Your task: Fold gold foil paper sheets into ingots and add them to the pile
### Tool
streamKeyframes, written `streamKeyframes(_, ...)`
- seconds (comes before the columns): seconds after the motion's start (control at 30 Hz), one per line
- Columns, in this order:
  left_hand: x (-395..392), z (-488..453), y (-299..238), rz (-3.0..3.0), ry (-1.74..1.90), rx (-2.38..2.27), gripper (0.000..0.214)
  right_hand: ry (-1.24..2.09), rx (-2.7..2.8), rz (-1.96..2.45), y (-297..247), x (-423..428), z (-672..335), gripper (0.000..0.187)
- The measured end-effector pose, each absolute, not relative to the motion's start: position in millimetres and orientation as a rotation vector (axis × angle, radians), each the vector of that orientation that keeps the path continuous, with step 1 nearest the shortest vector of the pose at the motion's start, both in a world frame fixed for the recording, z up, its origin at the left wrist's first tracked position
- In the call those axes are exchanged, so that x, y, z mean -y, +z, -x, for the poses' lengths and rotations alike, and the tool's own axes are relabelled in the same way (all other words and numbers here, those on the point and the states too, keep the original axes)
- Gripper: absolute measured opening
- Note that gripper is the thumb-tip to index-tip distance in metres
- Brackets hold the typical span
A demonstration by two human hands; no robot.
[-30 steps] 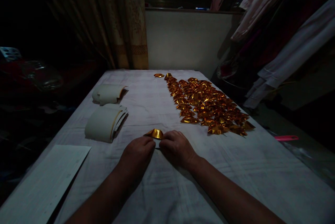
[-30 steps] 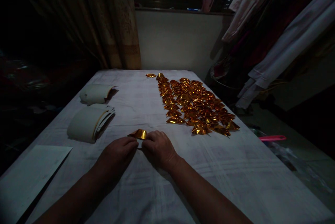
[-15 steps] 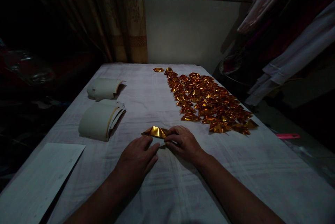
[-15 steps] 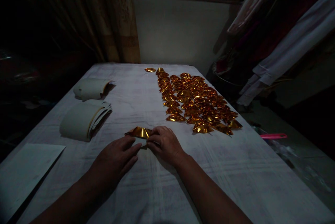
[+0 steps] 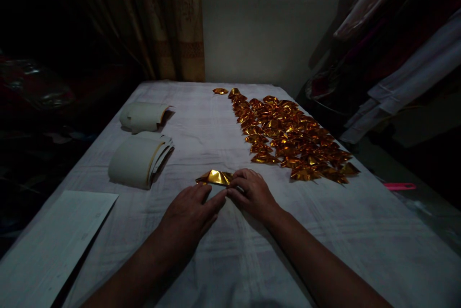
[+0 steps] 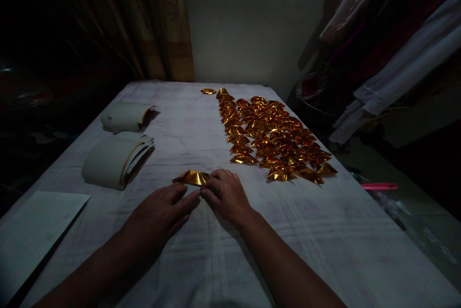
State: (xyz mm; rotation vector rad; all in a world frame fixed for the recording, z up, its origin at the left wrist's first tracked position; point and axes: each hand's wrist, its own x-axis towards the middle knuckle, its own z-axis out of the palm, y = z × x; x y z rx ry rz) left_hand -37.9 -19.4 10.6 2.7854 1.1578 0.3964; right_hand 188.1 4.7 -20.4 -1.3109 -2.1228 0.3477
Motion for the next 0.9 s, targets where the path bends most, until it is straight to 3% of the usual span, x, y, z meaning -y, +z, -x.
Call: streamKeyframes(0.9,17,40,2,-2.825,0.469,-1.154,0.037,0.427,2.04,1.33,-16,-8,-187,0.012)
